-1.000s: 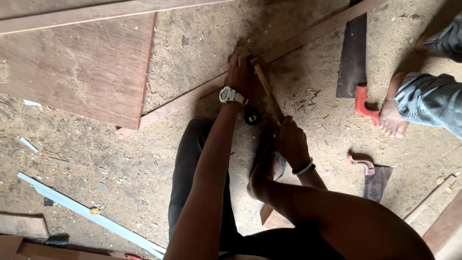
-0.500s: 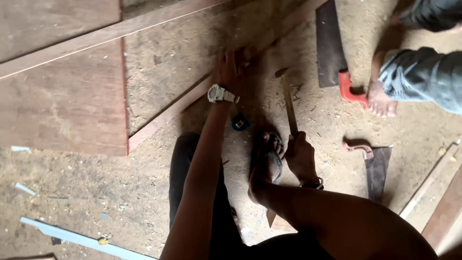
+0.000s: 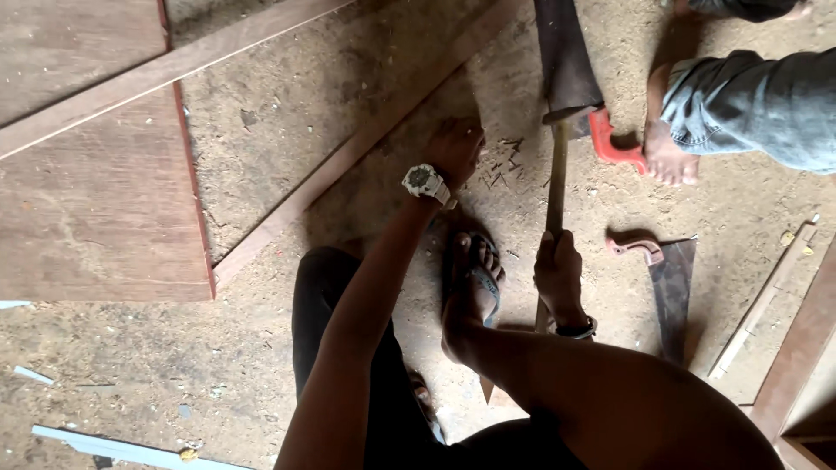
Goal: Assembling a wooden cabinet by hammering nails into plywood sheets.
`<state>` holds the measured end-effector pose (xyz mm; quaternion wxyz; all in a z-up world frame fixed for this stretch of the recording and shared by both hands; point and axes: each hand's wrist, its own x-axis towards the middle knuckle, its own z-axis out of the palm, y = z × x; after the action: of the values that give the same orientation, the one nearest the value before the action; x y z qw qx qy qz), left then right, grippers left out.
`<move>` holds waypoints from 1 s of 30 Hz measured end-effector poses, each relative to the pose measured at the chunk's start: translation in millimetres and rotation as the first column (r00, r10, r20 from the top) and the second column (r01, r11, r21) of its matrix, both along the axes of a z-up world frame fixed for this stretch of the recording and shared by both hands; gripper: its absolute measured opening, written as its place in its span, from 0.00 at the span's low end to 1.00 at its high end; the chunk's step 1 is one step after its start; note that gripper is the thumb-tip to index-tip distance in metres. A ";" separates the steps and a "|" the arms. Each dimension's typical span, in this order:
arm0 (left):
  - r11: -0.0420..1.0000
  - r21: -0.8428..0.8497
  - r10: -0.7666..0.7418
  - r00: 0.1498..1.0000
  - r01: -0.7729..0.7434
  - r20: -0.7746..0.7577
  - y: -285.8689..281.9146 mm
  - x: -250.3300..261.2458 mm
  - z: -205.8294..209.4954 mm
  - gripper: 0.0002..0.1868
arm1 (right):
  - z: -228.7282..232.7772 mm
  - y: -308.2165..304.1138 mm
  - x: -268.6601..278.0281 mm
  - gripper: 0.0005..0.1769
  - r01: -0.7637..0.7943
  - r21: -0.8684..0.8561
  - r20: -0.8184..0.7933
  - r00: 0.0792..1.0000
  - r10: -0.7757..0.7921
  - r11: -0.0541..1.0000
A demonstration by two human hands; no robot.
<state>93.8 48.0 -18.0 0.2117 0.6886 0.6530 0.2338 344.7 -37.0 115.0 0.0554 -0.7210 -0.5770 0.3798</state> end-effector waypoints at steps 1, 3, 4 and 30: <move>0.999 0.043 0.019 1.000 -0.019 0.014 -0.3 0.6 -0.8 0.07 | 4.1 0.3 -3.9 0.15 -0.014 0.005 -0.031 0.999 0.014 1.000; 0.996 0.080 0.029 0.999 -0.031 0.026 -3.9 0.4 -5.0 0.08 | 4.6 -5.5 -8.9 0.15 -0.019 0.005 -0.064 0.998 0.020 1.000; 0.995 0.094 0.018 1.000 -0.020 0.017 -1.3 1.2 -8.5 0.10 | 1.0 -6.2 -8.7 0.15 -0.028 0.015 -0.069 0.997 0.029 0.999; 0.964 0.043 -0.263 0.964 0.262 0.026 -8.9 18.0 12.7 0.10 | 23.9 1.9 -15.5 0.16 0.182 -0.231 -0.254 0.937 -0.240 0.956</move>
<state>111.8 39.1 -5.3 0.2375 0.7692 0.5480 0.2273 329.2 -35.1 138.9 0.1026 -0.7200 -0.4402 0.5266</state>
